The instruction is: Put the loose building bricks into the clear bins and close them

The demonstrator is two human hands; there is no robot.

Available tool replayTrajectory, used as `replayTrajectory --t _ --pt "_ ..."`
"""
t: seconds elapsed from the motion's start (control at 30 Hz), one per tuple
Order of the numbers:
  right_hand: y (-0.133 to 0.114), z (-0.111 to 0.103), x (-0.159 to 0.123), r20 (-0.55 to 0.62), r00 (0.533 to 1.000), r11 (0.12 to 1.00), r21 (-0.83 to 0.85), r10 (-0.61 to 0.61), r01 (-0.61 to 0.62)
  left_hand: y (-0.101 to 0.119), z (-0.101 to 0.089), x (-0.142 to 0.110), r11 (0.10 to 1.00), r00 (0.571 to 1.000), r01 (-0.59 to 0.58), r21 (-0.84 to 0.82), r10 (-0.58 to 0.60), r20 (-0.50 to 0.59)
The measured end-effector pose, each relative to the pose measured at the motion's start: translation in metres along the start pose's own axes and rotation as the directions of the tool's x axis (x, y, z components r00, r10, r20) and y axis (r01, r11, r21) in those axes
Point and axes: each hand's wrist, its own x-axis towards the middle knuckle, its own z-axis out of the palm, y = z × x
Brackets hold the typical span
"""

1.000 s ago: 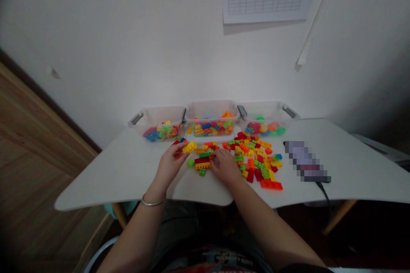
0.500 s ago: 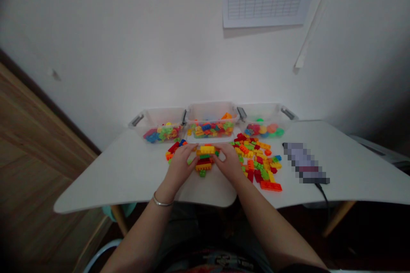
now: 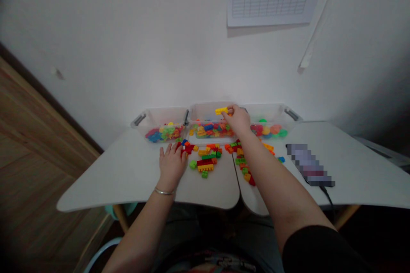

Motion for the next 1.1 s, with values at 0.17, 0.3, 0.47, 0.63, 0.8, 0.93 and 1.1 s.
replayTrajectory --t 0.17,0.3,0.47,0.63,0.8,0.93,1.1 --pt "-0.009 0.008 0.022 0.148 0.985 0.955 -0.294 0.090 -0.043 -0.005 0.005 0.000 1.000 1.000 -0.005 0.026 0.006 -0.021" --pt "-0.016 0.016 0.030 0.193 0.971 0.914 -0.402 0.139 -0.051 -0.005 0.008 0.000 1.000 1.000 0.000 0.024 0.000 -0.005" --pt "-0.016 0.023 0.030 0.219 0.970 0.898 -0.440 0.103 0.004 -0.005 0.008 -0.001 1.000 0.999 -0.002 -0.005 0.002 0.037" --pt "-0.013 0.018 0.027 0.286 0.957 0.886 -0.456 0.056 0.085 -0.004 0.008 -0.001 1.000 0.999 0.006 -0.014 -0.005 0.052" --pt "-0.017 0.005 0.014 0.163 0.984 0.940 -0.317 -0.076 0.125 -0.003 0.009 -0.002 1.000 0.998 -0.020 -0.007 0.020 0.060" --pt "-0.017 -0.004 -0.021 -0.020 0.957 0.957 -0.039 -0.288 0.287 -0.003 0.008 -0.002 0.999 0.997 -0.043 -0.007 0.043 0.069" --pt "0.003 0.011 -0.093 0.045 0.922 0.918 0.129 -0.384 0.376 -0.003 0.007 -0.001 0.998 0.997 -0.053 -0.029 0.055 0.053"
